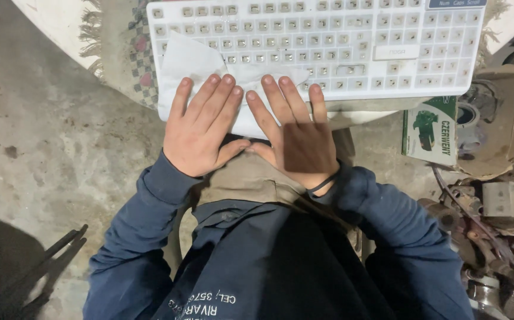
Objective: Cleaning a computer keyboard using a toothbrush and a cloth.
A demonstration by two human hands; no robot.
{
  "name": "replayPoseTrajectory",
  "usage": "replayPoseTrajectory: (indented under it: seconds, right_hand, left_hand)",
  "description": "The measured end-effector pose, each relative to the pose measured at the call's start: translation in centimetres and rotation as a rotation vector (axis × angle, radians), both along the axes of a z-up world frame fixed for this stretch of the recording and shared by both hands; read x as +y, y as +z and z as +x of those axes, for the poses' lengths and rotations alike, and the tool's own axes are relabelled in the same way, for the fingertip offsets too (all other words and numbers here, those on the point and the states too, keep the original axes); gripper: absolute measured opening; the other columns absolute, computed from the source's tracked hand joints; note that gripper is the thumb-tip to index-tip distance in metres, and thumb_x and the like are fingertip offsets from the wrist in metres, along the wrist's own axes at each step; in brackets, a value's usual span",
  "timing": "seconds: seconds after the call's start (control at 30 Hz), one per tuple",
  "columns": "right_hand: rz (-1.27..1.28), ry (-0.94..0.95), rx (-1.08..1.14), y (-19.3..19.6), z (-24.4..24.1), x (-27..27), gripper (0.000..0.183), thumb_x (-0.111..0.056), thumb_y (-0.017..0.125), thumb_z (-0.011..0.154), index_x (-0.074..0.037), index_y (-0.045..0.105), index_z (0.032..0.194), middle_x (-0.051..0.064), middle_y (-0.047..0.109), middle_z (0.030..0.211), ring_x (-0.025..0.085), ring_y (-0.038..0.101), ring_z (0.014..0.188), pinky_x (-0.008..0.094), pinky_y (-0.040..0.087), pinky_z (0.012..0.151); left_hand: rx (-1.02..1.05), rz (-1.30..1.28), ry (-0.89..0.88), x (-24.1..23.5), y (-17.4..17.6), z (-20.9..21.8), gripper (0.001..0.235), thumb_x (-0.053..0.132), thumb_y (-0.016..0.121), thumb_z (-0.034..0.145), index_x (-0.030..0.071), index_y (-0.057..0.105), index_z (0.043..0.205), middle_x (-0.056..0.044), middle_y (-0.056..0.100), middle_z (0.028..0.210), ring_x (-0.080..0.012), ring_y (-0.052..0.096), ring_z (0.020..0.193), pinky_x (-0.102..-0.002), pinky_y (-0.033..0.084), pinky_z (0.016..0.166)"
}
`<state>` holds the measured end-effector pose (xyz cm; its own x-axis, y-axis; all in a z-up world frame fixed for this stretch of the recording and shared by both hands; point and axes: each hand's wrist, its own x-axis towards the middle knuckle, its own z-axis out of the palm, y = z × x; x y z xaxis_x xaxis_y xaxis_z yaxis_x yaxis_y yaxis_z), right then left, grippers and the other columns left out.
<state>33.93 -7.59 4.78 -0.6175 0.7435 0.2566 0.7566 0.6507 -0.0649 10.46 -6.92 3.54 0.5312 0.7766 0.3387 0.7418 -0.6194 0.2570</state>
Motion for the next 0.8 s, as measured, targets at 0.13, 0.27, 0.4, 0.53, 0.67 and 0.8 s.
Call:
replayPoseTrajectory:
  seconds: [0.13,0.27,0.4,0.53,0.67,0.8]
  right_hand:
    - [0.021,-0.032,0.108,0.1,-0.9,0.7,0.089,-0.051,0.083,0.091,-0.006,0.047,0.159,0.018,0.046,0.157,0.034,0.038,0.149,0.054,0.025,0.127]
    - [-0.099,0.044,0.144,1.3,-1.4,2.6,0.088,-0.048,0.084,0.081,0.003,0.053,0.147,0.02,0.055,0.14,0.038,0.05,0.131,0.054,0.034,0.121]
    - [-0.072,0.066,0.167,2.2,-1.9,3.2,0.086,-0.042,0.084,0.077,0.008,0.056,0.141,0.02,0.058,0.129,0.037,0.055,0.118,0.053,0.041,0.112]
    - [-0.085,0.109,0.189,2.1,-1.5,3.2,0.086,-0.043,0.083,0.082,0.009,0.055,0.144,0.02,0.058,0.133,0.034,0.055,0.12,0.051,0.04,0.114]
    - [-0.075,0.053,0.153,1.3,-0.7,2.9,0.084,-0.053,0.076,0.086,0.004,0.057,0.144,0.016,0.058,0.128,0.032,0.056,0.115,0.052,0.035,0.113]
    - [0.178,0.038,0.111,0.2,0.5,2.6,0.066,-0.06,0.055,0.11,-0.006,0.056,0.148,0.01,0.051,0.132,0.026,0.052,0.121,0.049,0.029,0.12]
  left_hand:
    - [0.015,0.026,0.0,0.3,-0.1,0.0,0.071,0.052,0.063,0.104,-0.002,0.056,0.15,-0.018,0.052,0.157,-0.0333,0.046,0.147,-0.058,0.026,0.124]
    - [0.009,0.022,0.016,0.5,0.0,0.2,0.07,0.05,0.063,0.105,-0.002,0.056,0.151,-0.017,0.052,0.158,-0.0322,0.047,0.148,-0.057,0.025,0.125]
    - [-0.038,0.042,0.071,0.5,-0.5,0.3,0.065,0.047,0.064,0.105,-0.001,0.058,0.149,-0.016,0.054,0.155,-0.0325,0.049,0.147,-0.057,0.024,0.125]
    - [-0.071,0.075,0.114,-0.2,-0.7,0.1,0.06,0.044,0.065,0.106,-0.001,0.061,0.146,-0.017,0.056,0.153,-0.0341,0.05,0.145,-0.057,0.025,0.125]
    - [-0.074,0.05,0.093,-0.2,-0.6,-0.3,0.058,0.041,0.066,0.106,-0.001,0.061,0.146,-0.017,0.057,0.152,-0.0349,0.051,0.144,-0.056,0.026,0.125]
    - [-0.076,0.045,0.024,0.1,0.0,0.2,0.055,0.036,0.067,0.105,-0.001,0.061,0.145,-0.018,0.058,0.15,-0.0348,0.054,0.141,-0.055,0.03,0.124]
